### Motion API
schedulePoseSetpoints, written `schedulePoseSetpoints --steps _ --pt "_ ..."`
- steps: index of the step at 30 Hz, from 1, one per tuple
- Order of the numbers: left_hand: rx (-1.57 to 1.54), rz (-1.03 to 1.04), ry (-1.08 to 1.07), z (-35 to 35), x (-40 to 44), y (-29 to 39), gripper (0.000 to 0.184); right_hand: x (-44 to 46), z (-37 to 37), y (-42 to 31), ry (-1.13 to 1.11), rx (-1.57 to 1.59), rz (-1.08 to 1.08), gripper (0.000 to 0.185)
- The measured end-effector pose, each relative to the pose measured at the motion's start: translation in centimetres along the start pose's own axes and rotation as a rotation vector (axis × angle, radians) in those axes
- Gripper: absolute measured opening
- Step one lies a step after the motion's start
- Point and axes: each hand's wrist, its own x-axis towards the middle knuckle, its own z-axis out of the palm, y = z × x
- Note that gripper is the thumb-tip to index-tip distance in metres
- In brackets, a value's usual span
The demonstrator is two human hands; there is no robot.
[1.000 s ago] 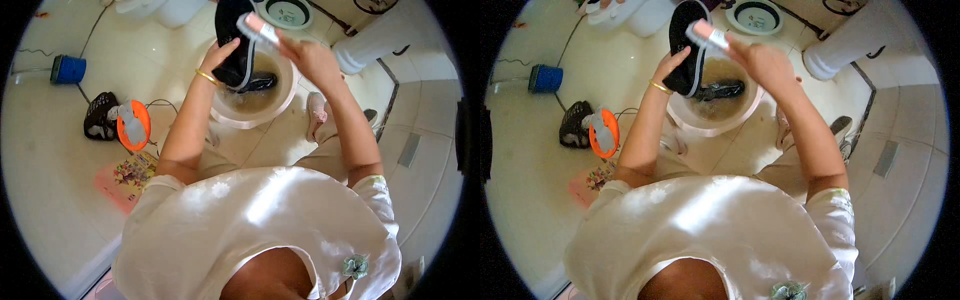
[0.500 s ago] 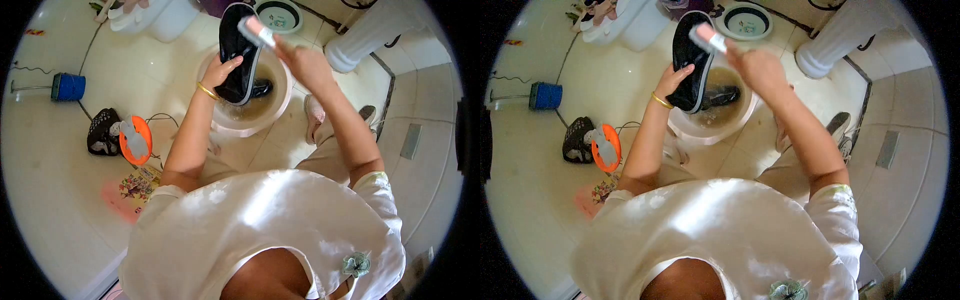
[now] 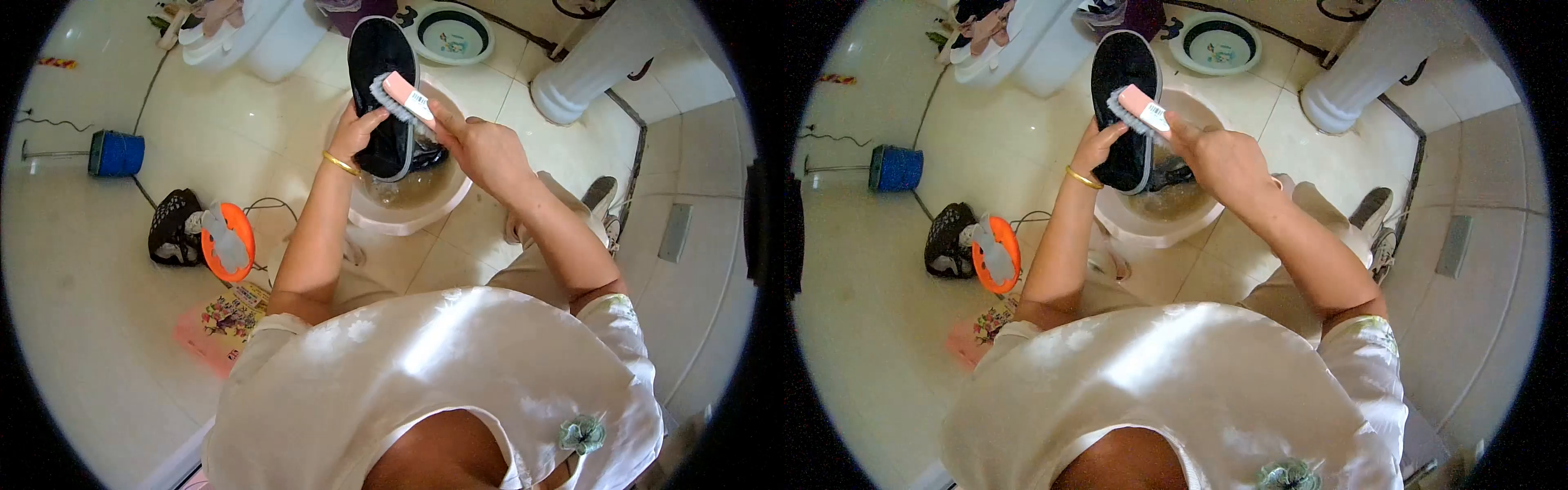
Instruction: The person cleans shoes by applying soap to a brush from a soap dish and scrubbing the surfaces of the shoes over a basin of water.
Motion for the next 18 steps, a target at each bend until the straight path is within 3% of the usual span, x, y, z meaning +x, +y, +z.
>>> schedulePoseSetpoints --steps 5,7,11,14,15,18 --pt "-0.035 -0.215 -0.079 1.6 -0.9 1.7 0.043 3.6 -0.5 2.6 0.125 -0.026 0.103 0.039" --pt "-0.018 -0.177 -0.102 2.0 -1.1 1.5 0.045 3.7 0.1 3.0 0.226 0.023 0.069 0.039" --pt "0.027 -0.186 0.0 1.8 -1.1 1.2 0.045 0.2 0.2 -0.6 0.041 0.048 0.043 0.04" --pt "0.022 -0.196 0.042 2.6 -1.2 1.8 0.044 0.7 0.7 -0.1 0.163 0.073 -0.029 0.04" --pt "0.042 -0.196 0.014 2.7 -1.1 1.9 0.044 1.8 0.3 0.6 0.078 0.005 0.064 0.041" --pt "0.015 -0.181 -0.053 3.8 -1.2 2.5 0.044 4.7 0.1 2.9 0.206 0.051 0.128 0.042"
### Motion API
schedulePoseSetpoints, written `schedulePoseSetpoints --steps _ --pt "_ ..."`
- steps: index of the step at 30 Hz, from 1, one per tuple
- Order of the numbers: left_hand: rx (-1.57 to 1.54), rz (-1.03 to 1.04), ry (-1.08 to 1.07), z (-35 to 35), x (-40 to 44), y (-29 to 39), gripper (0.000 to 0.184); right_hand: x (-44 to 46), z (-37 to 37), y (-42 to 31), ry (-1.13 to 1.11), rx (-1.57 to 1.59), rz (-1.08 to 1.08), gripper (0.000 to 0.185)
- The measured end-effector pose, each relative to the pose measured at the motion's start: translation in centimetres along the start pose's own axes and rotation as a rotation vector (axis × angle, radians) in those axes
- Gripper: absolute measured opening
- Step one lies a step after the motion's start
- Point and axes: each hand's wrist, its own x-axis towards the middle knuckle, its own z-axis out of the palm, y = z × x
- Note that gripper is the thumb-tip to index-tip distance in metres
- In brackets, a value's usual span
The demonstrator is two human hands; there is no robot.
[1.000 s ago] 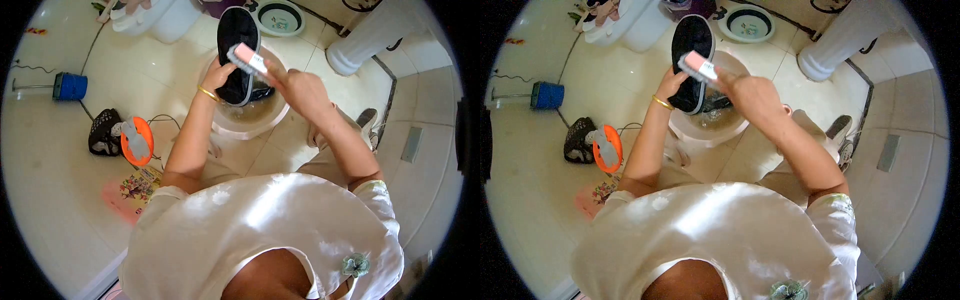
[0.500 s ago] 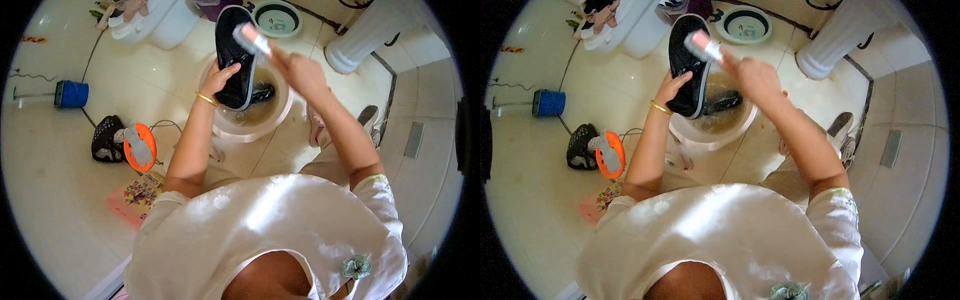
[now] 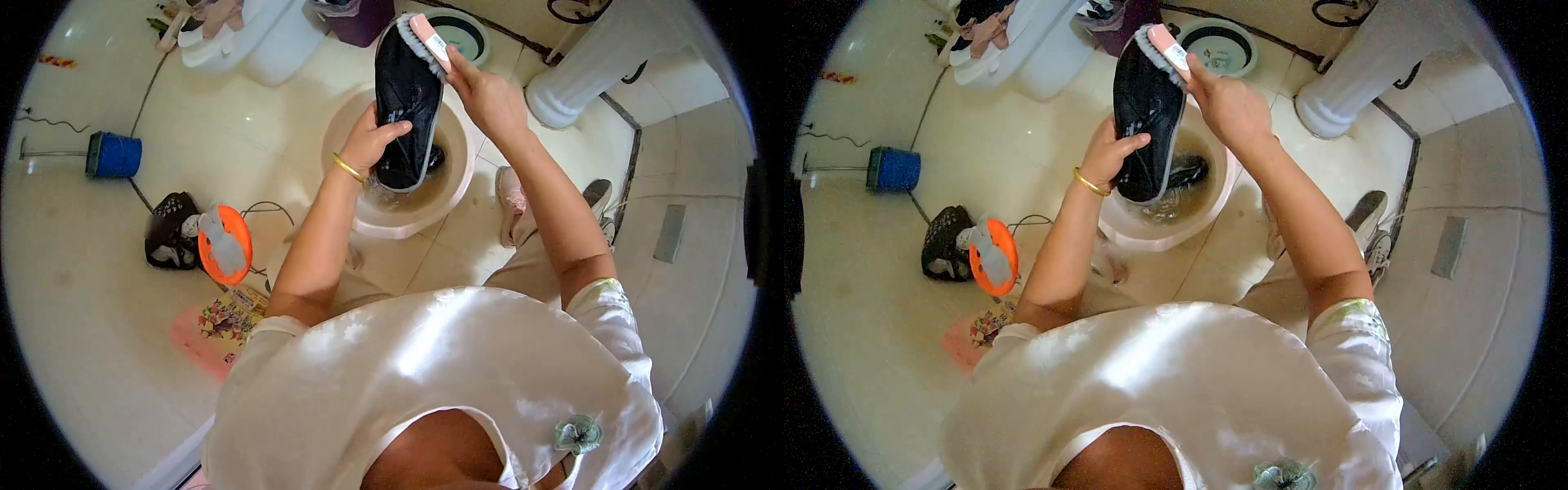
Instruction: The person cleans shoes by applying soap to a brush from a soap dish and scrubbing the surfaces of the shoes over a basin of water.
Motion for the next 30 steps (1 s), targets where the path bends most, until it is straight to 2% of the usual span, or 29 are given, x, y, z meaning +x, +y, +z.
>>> schedulePoseSetpoints --steps 2,5,8,9,12,16,17,20,23,26,28,30 --pt "-0.057 0.009 0.021 0.4 -0.5 0.3 0.046 -0.5 -0.3 -0.9 -0.059 0.062 0.043 0.043" --pt "-0.344 -0.055 0.157 1.0 -1.2 0.4 0.056 -2.2 -0.2 -2.5 -0.123 0.177 0.041 0.045" --pt "-0.856 -0.178 -0.053 -0.2 -1.2 0.8 0.075 -2.8 -0.1 -3.0 -0.122 0.38 0.057 0.046" --pt "-0.91 -0.242 -0.057 -0.3 -0.9 0.7 0.077 -3.0 -0.1 -3.1 -0.124 0.446 0.039 0.046" --pt "-1.104 -0.015 -0.266 0.6 -0.8 0.5 0.063 -3.2 -0.3 -3.5 -0.137 0.586 0.018 0.045" --pt "-1.1 0.002 -0.265 0.2 -0.9 1.3 0.053 -3.7 0.5 -3.5 -0.192 0.664 0.038 0.044" --pt "-0.905 -0.032 0.115 0.4 -0.4 0.9 0.051 -3.9 0.7 -3.5 -0.212 0.691 0.033 0.043" --pt "-1.046 -0.025 -0.146 -0.8 -0.1 0.0 0.052 -4.0 1.1 -3.6 -0.132 0.673 -0.063 0.043" --pt "-0.885 -0.075 0.011 -0.6 0.0 -0.3 0.052 -3.9 0.9 -3.5 -0.179 0.659 -0.046 0.042" --pt "-0.759 -0.137 0.041 -0.6 -0.3 0.3 0.046 -3.7 -0.3 -3.9 -0.2 0.63 0.108 0.041" --pt "-0.588 -0.123 0.056 -0.5 -0.6 0.9 0.044 -3.6 -1.1 -4.1 -0.08 0.495 0.045 0.04" --pt "-0.601 -0.14 0.064 -0.9 -0.2 0.6 0.042 -3.6 -1.8 -4.2 0.004 0.363 -0.048 0.04"
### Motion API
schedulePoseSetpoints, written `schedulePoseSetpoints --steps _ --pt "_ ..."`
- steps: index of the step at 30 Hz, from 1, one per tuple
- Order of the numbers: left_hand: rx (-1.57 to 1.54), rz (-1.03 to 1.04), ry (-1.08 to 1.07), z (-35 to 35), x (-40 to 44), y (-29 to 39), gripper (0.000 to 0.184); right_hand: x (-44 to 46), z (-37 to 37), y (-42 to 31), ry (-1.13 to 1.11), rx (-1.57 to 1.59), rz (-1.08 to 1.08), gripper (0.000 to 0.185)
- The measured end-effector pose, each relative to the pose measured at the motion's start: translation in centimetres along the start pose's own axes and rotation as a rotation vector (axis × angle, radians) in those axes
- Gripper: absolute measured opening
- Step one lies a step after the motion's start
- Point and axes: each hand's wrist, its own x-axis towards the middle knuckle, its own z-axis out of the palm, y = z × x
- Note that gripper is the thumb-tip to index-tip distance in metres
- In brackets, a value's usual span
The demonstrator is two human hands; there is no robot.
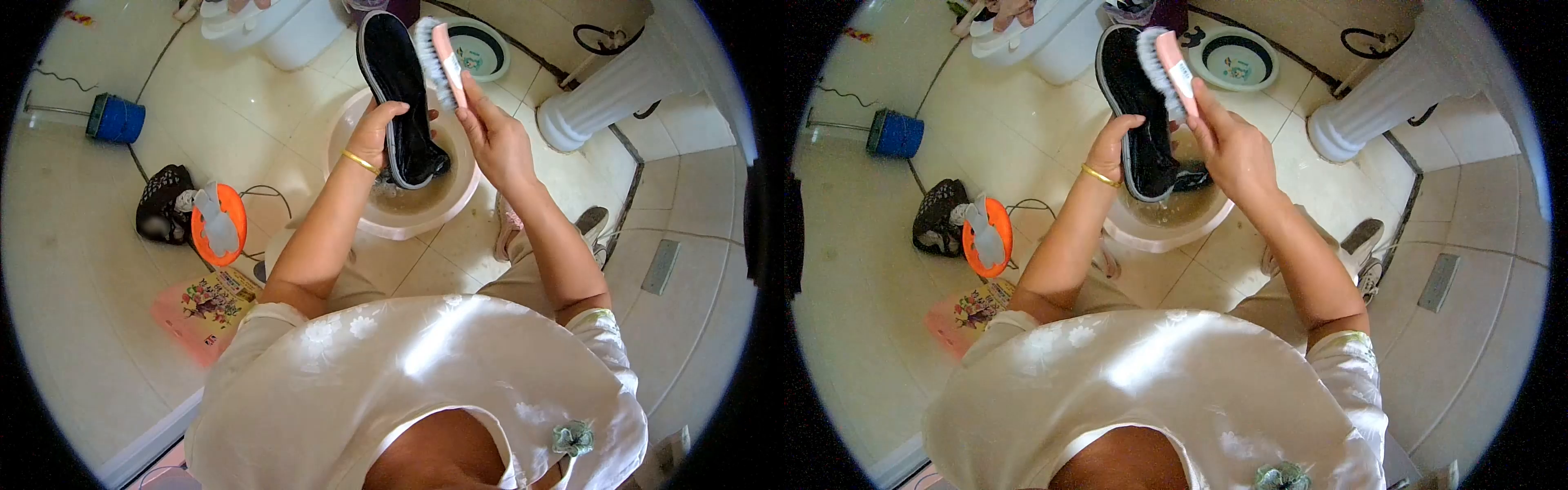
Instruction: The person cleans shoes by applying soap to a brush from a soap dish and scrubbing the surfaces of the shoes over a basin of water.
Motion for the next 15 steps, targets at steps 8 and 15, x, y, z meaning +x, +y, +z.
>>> schedulePoseSetpoints --steps 8,15 --pt "0.43 -0.024 -0.035 1.4 -1.1 -0.4 0.055 -0.3 -0.3 -0.9 -0.149 -0.417 -0.11 0.04" --pt "0.38 -0.108 -0.118 1.6 -0.8 -1.4 0.058 0.4 0.5 0.8 -0.012 -0.333 -0.105 0.038"
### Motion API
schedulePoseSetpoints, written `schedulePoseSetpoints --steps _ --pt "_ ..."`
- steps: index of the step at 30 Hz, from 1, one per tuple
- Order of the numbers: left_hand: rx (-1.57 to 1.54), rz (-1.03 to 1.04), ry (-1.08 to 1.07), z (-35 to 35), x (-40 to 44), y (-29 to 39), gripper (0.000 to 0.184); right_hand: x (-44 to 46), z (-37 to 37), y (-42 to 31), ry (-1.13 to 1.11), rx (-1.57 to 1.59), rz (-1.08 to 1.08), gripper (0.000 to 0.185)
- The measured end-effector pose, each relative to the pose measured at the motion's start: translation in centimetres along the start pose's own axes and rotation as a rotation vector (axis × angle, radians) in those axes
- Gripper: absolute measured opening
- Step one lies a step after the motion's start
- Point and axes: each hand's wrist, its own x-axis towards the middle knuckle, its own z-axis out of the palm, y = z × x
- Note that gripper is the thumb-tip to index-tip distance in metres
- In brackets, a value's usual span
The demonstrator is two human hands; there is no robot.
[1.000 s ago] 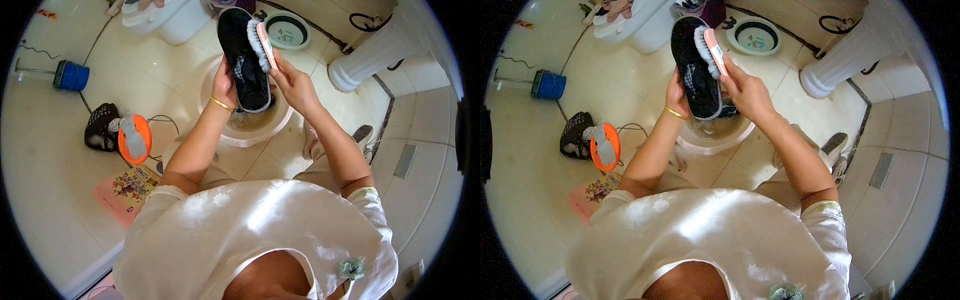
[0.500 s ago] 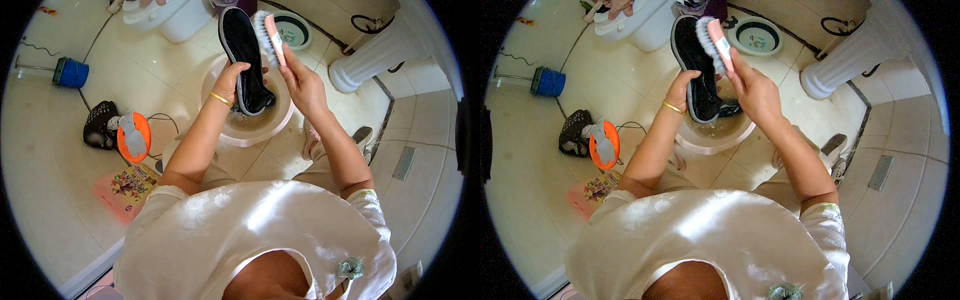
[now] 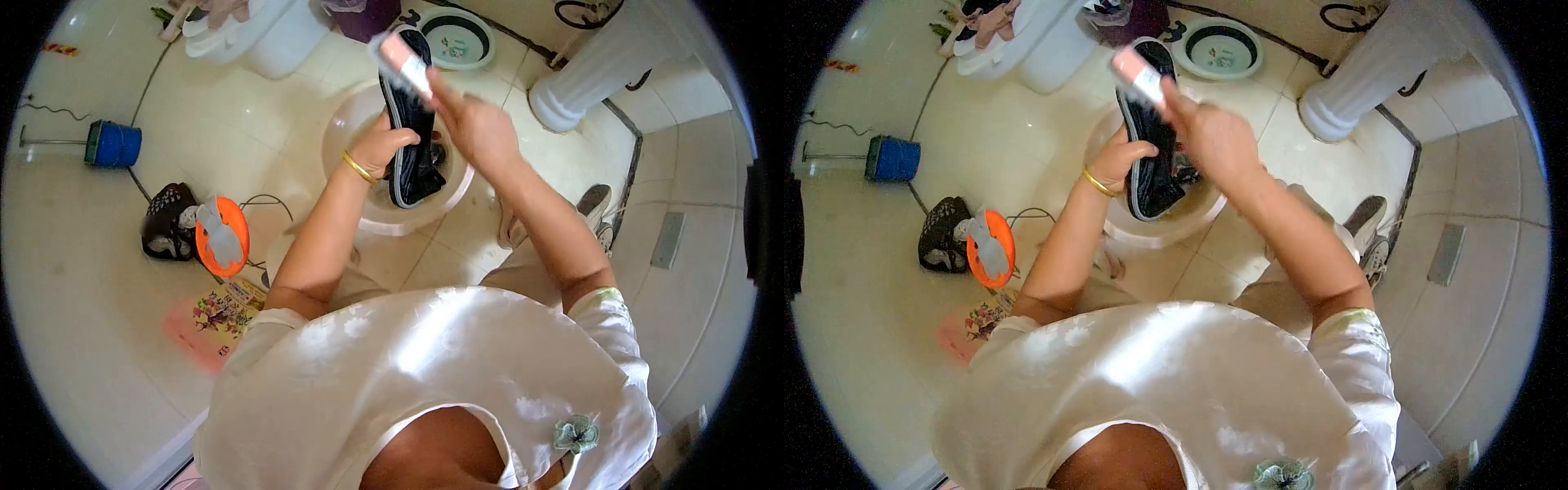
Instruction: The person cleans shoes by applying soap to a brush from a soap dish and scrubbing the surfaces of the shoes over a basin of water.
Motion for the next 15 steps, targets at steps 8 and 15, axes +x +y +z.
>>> schedulePoseSetpoints --steps 8,15 --pt "0.062 -0.008 -0.021 -0.5 -0.3 -0.9 0.049 1.7 -0.2 2.2 0.004 -0.058 0.068 0.04" --pt "0.252 0.06 0.104 -2.4 -0.2 -0.1 0.051 -1.7 0.6 -0.2 -0.05 0.0 -0.116 0.042"
